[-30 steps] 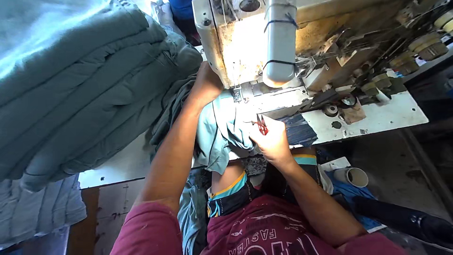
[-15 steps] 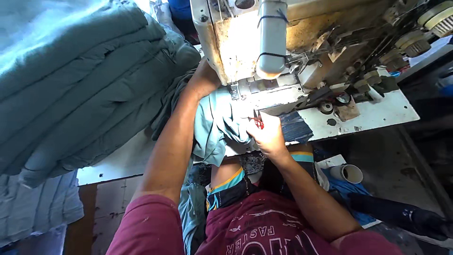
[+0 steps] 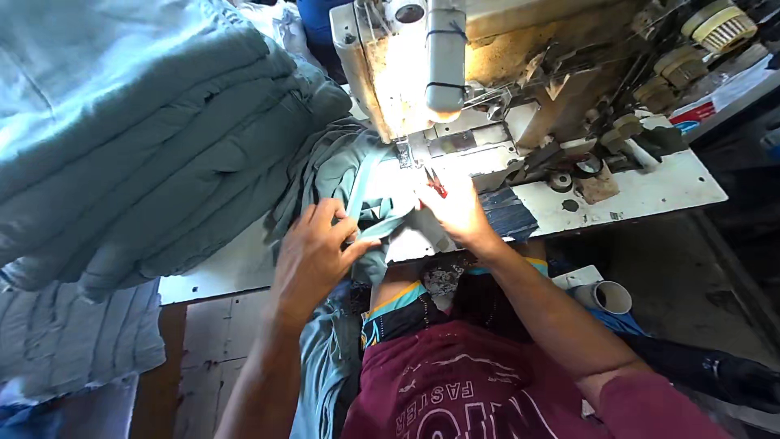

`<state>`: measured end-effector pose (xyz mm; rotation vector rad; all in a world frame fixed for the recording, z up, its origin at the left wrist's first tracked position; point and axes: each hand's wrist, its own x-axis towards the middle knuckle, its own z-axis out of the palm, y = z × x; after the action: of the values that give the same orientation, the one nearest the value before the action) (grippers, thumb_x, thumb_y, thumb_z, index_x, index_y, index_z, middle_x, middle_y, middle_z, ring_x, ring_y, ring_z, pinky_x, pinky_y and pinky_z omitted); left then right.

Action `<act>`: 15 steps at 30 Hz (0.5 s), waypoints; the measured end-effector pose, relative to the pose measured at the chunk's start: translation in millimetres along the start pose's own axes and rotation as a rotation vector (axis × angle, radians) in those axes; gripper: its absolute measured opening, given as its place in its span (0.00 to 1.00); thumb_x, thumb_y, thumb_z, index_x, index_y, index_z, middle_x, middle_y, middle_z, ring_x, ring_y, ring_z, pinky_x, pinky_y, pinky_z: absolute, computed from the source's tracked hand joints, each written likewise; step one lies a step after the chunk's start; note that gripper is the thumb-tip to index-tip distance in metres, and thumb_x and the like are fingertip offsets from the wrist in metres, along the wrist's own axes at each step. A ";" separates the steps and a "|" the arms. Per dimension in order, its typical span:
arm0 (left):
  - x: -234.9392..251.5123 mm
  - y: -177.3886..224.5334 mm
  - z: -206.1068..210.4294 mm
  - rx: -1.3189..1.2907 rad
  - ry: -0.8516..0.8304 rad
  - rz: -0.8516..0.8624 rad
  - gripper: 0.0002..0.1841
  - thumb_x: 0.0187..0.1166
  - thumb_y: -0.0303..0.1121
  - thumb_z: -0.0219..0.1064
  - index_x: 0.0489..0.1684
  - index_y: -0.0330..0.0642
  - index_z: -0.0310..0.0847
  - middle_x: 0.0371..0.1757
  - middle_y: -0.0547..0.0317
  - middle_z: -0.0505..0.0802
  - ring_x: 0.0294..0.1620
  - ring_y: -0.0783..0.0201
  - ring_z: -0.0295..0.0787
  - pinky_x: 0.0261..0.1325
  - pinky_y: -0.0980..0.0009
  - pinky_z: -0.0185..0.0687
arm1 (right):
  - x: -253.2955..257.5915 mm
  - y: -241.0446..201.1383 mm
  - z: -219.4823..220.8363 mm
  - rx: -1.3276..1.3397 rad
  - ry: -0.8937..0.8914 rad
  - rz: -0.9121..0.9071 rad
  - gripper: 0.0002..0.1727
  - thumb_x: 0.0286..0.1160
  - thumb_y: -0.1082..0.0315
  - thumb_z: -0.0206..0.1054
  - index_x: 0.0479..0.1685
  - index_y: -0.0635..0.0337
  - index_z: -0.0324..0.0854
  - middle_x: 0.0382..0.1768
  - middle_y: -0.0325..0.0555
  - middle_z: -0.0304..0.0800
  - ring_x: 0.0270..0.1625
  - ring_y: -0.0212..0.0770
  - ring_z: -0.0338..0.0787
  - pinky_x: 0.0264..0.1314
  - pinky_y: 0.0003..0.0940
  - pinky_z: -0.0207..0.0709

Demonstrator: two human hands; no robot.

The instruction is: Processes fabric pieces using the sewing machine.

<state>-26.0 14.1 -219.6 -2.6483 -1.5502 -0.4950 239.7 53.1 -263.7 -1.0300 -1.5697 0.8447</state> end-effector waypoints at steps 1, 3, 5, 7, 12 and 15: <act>-7.7 -2.7 -10.3 0.016 -0.003 0.004 0.25 0.81 0.62 0.63 0.30 0.50 0.86 0.59 0.54 0.84 0.57 0.49 0.83 0.52 0.48 0.82 | -0.2 2.4 -2.1 -0.056 -0.036 -0.011 0.07 0.83 0.66 0.66 0.48 0.58 0.87 0.30 0.42 0.88 0.27 0.35 0.85 0.30 0.35 0.82; -14.9 -3.2 -24.2 -0.066 0.020 0.067 0.20 0.82 0.56 0.66 0.30 0.51 0.88 0.61 0.58 0.86 0.59 0.56 0.83 0.56 0.54 0.83 | -0.5 6.7 -4.0 -0.127 -0.084 -0.049 0.09 0.85 0.64 0.64 0.52 0.55 0.89 0.35 0.42 0.89 0.32 0.36 0.86 0.34 0.39 0.83; -9.5 3.2 -27.1 -0.242 0.037 0.150 0.14 0.83 0.48 0.68 0.34 0.51 0.92 0.59 0.65 0.89 0.63 0.66 0.85 0.64 0.63 0.85 | 1.3 2.1 -5.2 -0.167 -0.116 -0.070 0.09 0.84 0.65 0.65 0.52 0.52 0.90 0.38 0.42 0.92 0.33 0.37 0.88 0.36 0.40 0.85; 2.6 8.5 -13.9 -0.361 -0.015 0.187 0.12 0.86 0.44 0.65 0.47 0.51 0.93 0.62 0.67 0.91 0.66 0.71 0.87 0.67 0.65 0.88 | 0.8 -1.0 -4.9 -0.188 -0.132 -0.062 0.08 0.82 0.65 0.66 0.49 0.51 0.91 0.36 0.41 0.90 0.31 0.38 0.86 0.33 0.41 0.82; 12.1 13.8 23.6 -0.037 -0.221 -0.076 0.26 0.82 0.64 0.60 0.59 0.53 0.86 0.49 0.60 0.90 0.41 0.56 0.92 0.39 0.47 0.88 | -0.7 0.1 -7.7 -0.232 -0.100 -0.023 0.06 0.80 0.64 0.68 0.42 0.50 0.90 0.30 0.41 0.88 0.26 0.37 0.83 0.26 0.40 0.79; -4.1 21.3 -12.7 0.036 -0.132 -0.142 0.26 0.75 0.66 0.67 0.36 0.50 0.85 0.42 0.58 0.85 0.31 0.55 0.86 0.26 0.49 0.84 | 4.9 2.2 -13.5 -0.353 -0.134 -0.150 0.11 0.82 0.66 0.64 0.55 0.50 0.91 0.39 0.41 0.92 0.36 0.37 0.89 0.39 0.41 0.85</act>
<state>-12.8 -2.4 -205.9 -2.6044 -1.7744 -0.2995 252.9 58.8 -260.9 -1.1025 -1.9314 0.5534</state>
